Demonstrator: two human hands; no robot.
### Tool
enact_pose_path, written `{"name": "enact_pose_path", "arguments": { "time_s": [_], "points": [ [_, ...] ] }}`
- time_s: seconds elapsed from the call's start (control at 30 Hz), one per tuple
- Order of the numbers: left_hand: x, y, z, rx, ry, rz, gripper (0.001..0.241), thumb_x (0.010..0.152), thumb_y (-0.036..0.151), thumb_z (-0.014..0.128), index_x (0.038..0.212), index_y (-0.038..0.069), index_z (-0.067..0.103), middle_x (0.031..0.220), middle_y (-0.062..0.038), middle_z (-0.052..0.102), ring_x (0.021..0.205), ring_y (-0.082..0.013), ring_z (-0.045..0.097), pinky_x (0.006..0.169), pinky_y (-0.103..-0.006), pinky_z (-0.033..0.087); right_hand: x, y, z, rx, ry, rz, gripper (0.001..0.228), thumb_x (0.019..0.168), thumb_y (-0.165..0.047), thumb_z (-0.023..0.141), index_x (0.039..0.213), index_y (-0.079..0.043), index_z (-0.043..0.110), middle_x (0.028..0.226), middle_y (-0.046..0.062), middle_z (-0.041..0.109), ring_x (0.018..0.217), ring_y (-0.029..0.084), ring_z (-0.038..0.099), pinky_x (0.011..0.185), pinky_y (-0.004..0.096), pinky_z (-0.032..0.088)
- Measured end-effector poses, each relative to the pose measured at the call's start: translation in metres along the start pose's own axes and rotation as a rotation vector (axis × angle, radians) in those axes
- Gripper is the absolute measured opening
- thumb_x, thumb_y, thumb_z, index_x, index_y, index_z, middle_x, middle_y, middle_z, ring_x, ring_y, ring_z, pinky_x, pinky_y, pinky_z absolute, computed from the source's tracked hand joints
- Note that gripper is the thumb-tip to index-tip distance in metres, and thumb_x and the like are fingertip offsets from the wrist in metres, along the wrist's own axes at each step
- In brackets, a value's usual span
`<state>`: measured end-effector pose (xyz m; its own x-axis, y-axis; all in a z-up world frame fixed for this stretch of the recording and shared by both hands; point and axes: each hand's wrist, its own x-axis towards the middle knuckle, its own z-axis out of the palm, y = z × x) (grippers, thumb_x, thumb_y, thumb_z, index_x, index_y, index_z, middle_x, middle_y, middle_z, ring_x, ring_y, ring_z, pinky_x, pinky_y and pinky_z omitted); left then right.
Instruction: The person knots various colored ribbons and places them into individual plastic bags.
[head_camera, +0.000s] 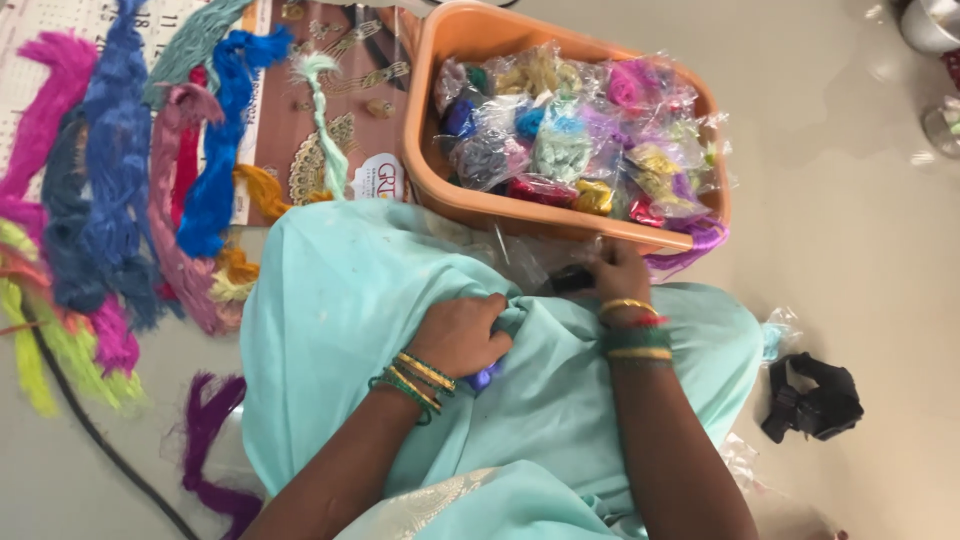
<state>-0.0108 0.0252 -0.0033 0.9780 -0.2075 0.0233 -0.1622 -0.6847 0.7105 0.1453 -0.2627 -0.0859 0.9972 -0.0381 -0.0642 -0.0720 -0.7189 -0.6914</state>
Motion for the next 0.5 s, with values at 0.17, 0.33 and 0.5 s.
{"name": "enact_pose_path", "arguments": {
  "time_s": [0.17, 0.33, 0.5],
  "points": [
    [0.008, 0.001, 0.001, 0.013, -0.025, -0.05, 0.031, 0.075, 0.028, 0.063, 0.097, 0.007, 0.065, 0.081, -0.017, 0.072, 0.08, -0.0399, 0.068, 0.07, -0.0543, 0.052, -0.019, -0.011, -0.014, 0.23, 0.199, -0.278, 0.012, 0.09, -0.009, 0.075, 0.097, -0.001, 0.068, 0.096, 0.008, 0.067, 0.092, 0.015, 0.06, 0.082, 0.029, 0.048],
    [0.013, -0.004, 0.01, 0.032, -0.004, -0.057, 0.03, 0.075, 0.029, 0.064, 0.094, 0.006, 0.064, 0.081, -0.017, 0.072, 0.078, -0.0396, 0.068, 0.07, -0.0538, 0.052, -0.034, -0.045, -0.015, 0.846, 0.149, -0.165, 0.008, 0.1, -0.01, 0.068, 0.106, -0.004, 0.066, 0.097, -0.001, 0.064, 0.09, 0.009, 0.055, 0.082, 0.024, 0.045],
    [0.005, 0.013, -0.021, -0.211, 0.062, -0.063, 0.046, 0.077, 0.028, 0.067, 0.119, 0.012, 0.069, 0.078, -0.013, 0.072, 0.072, -0.0354, 0.069, 0.066, -0.0483, 0.053, -0.081, -0.121, -0.056, 0.833, 0.107, -0.294, 0.014, 0.096, -0.004, 0.065, 0.109, -0.005, 0.065, 0.115, -0.003, 0.065, 0.105, 0.009, 0.062, 0.097, 0.025, 0.05]
  ]
}}
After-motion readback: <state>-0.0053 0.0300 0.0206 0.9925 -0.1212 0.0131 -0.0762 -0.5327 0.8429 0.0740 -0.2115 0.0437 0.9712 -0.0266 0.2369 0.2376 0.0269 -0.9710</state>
